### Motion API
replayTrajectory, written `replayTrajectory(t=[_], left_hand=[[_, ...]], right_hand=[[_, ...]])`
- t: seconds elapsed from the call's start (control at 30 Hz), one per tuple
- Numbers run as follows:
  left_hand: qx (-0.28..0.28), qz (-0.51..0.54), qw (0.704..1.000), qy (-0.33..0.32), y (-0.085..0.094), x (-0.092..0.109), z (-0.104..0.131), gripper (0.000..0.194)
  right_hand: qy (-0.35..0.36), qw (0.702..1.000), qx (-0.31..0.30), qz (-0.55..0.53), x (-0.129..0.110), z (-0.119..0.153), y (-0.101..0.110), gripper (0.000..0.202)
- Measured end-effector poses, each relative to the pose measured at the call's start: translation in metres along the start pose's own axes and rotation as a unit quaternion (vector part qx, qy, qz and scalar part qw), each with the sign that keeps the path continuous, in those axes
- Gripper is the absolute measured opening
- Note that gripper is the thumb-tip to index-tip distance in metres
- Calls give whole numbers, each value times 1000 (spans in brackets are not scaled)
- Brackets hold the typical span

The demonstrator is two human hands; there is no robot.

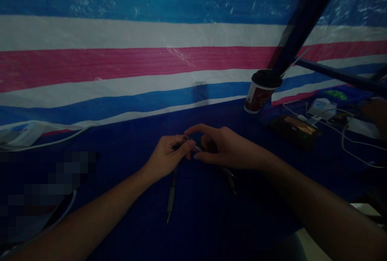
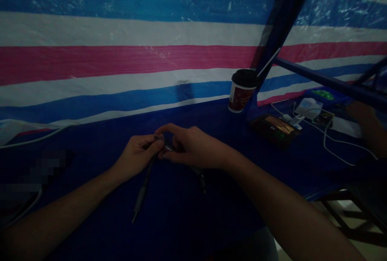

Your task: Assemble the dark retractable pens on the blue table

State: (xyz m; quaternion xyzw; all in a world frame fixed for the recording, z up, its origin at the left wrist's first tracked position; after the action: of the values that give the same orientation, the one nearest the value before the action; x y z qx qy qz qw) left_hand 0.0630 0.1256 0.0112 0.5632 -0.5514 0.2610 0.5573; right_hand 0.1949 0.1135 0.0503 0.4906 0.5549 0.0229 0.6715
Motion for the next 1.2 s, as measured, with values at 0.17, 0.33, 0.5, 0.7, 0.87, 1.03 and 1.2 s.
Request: replayTrajectory(t=[0.17,0.33,0.5,0.7,0.87,1.03,1.2], left_hand=[[39,-44,998,-4,5,1,2,50],[103,-62,992,26,12,0,2,51],[124,-123,985,4,13,4,3,41],[87,-271,959,-3,6,14,4,39],[-35,-548,831,89,0,26,15,61],[-113,-567,805,133,2,16,28,54],[-139,-361,918,91,-12,0,26,37]], right_hand=[[-40,997,72,8,11,-2,9,60],[-71,986,151,8,22,-2,20,38],[-113,977,175,34,31,-1,26,38],[-151,965,209,53,40,3,38,37],[-143,971,181,63,43,2,39,39],[-146,970,182,69,41,4,43,34],[-153,971,173,67,38,6,46,32]])
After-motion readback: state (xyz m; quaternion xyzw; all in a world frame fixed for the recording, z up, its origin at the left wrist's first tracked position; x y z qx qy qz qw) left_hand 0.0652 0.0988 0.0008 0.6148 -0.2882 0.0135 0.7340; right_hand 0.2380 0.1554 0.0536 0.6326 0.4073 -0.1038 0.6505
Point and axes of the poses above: each hand's wrist, its own z-axis away from the middle knuckle, its own y-axis out of the back of the hand, x = y × z, the point moved 8 cm from there along -z, towards the middle knuckle, and after that the axes turned 3 degrees about z, right-handed, at the moved point
